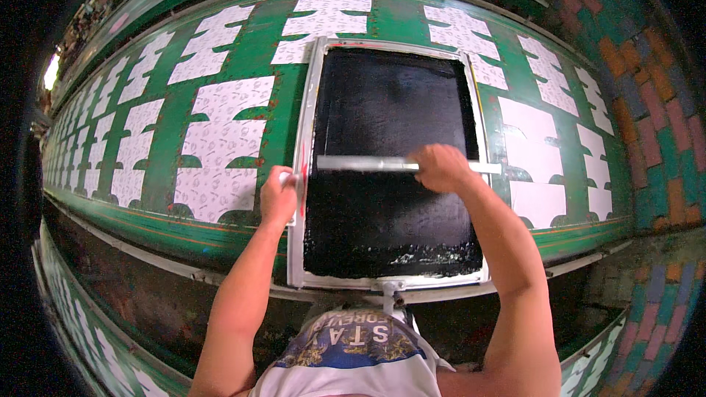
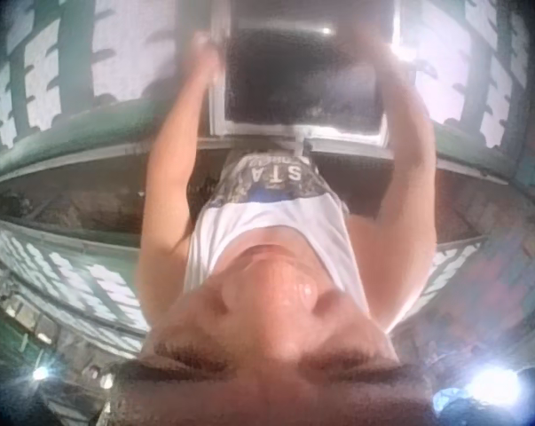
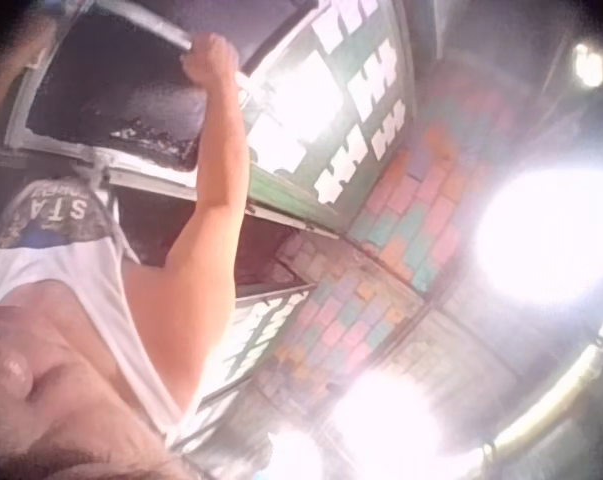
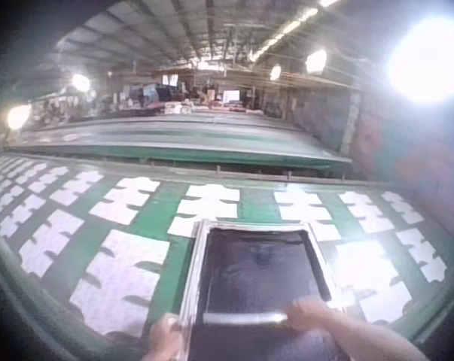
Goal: The person repeatedly inks a screen-printing frame with a squeegee and pulls the ink across the mesh to print onto white paper sheets arranged on a green conveyor. The person repositions the frame between each pull and continues the cycle throughout the clip.
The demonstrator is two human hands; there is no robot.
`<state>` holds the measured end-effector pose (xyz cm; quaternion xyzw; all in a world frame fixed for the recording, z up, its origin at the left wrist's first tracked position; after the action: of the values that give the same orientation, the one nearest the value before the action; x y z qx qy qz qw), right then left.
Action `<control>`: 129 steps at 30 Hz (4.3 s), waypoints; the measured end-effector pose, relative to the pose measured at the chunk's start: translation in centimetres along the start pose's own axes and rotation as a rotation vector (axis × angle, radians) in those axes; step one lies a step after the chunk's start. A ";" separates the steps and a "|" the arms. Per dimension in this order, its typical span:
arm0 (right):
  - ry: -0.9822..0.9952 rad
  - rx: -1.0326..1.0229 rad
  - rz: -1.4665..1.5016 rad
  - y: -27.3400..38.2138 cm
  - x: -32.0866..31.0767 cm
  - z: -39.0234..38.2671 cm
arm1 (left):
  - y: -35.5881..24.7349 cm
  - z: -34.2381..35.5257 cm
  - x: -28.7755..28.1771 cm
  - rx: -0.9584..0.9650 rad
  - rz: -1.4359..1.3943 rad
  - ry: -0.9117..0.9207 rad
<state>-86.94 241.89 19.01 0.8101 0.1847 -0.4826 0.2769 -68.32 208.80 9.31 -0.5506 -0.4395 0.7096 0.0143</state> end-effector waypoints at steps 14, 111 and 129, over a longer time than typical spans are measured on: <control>-0.285 -0.018 -0.018 -9.6 -9.7 24.2 | -0.2 0.1 0.5 -0.095 0.031 -0.009; -0.715 0.575 1.472 -18.0 16.4 -31.6 | 2.9 2.0 1.6 -0.290 -0.441 0.095; -0.834 0.659 1.309 -50.8 13.6 -42.9 | -28.2 -10.7 21.8 -0.170 -0.624 0.119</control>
<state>-80.25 308.74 9.62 0.5486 -0.5899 -0.5134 0.2956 -81.44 243.62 10.46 -0.4291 -0.6431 0.5982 0.2108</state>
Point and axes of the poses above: each hand's wrist, its own z-axis towards the middle knuckle, its own x-axis out of the palm, y = z × x, the point moved 6 cm from there along z, towards the middle knuckle, and after that the axes turned 9 degrees about z, right-handed, at the moved point
